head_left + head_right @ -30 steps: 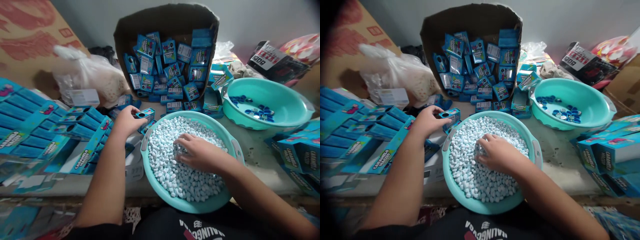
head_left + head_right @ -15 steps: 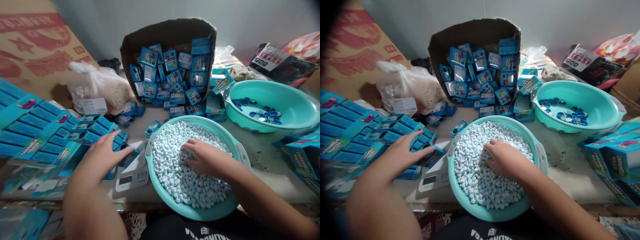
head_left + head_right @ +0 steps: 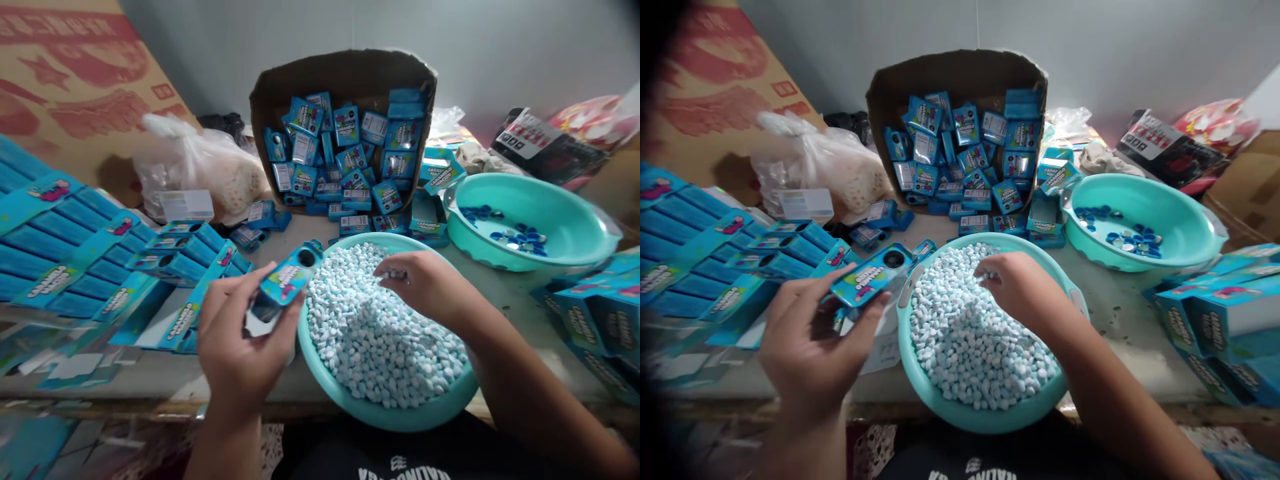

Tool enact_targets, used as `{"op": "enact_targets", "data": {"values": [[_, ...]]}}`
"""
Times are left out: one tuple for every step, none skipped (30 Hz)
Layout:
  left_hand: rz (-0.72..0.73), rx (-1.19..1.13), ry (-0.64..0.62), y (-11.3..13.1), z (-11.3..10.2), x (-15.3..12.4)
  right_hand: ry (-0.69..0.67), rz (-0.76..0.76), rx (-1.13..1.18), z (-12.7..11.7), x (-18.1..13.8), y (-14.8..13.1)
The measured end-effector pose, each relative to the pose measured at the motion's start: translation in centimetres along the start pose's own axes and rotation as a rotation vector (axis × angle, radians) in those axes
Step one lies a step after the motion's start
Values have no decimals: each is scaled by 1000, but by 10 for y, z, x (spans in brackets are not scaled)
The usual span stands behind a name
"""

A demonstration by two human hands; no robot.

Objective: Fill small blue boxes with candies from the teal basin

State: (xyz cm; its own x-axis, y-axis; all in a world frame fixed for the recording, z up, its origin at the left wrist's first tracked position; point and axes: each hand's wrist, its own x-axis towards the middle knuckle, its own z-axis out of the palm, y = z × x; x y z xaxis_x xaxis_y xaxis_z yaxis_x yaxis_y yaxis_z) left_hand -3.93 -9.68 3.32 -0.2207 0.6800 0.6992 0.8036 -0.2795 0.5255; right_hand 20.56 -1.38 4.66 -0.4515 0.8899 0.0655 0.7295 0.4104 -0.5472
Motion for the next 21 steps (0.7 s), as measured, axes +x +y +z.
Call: {"op": "enact_targets", "data": {"values": [[-21, -112, -22, 10, 9, -3, 39, -2, -11, -7, 1, -2], [-46, -216, -62, 19, 19, -5, 73, -9, -28, -15, 1, -4], [-65, -297, -110, 25, 28, -8, 100, -16, -45, -24, 1, -6], [-70, -350, -158, 29, 37, -10, 124, -21, -61, -32, 1, -8], [-65, -383, -197, 31, 46, -12, 153, -23, -73, -39, 0, -10], [-57, -400, -220, 32, 54, -14, 187, -22, -81, -46, -1, -11], [-47, -402, -226, 31, 62, -15, 221, -20, -86, -51, -3, -13], [-39, -402, -232, 30, 68, -16, 250, -21, -87, -56, -4, -15], [-36, -404, -236, 28, 73, -17, 264, -27, -84, -58, -5, -16], [-37, -407, -244, 26, 77, -18, 263, -39, -78, -59, -6, -17], [-34, -410, -256, 25, 79, -18, 250, -54, -68, -59, -7, -18], [-27, -413, -271, 24, 81, -19, 230, -70, -59, -58, -7, -20], [-21, -417, -288, 23, 82, -20, 209, -83, -56, -56, -6, -21], [-16, -422, -297, 23, 82, -20, 187, -91, -62, -53, -5, -22], [-11, -427, -301, 23, 82, -21, 166, -91, -78, -51, -4, -23], [-7, -428, -307, 23, 81, -21, 143, -87, -100, -49, -2, -24], [-7, -424, -310, 23, 81, -21, 119, -83, -125, -47, -1, -25], [-15, -418, -311, 22, 81, -21, 94, -80, -150, -45, 0, -25], [-25, -412, -309, 22, 80, -22, 70, -80, -173, -44, 1, -25], [-37, -410, -306, 21, 80, -22, 50, -82, -192, -43, 2, -25], [-49, -412, -303, 21, 80, -22, 36, -86, -209, -43, 3, -25]]}}
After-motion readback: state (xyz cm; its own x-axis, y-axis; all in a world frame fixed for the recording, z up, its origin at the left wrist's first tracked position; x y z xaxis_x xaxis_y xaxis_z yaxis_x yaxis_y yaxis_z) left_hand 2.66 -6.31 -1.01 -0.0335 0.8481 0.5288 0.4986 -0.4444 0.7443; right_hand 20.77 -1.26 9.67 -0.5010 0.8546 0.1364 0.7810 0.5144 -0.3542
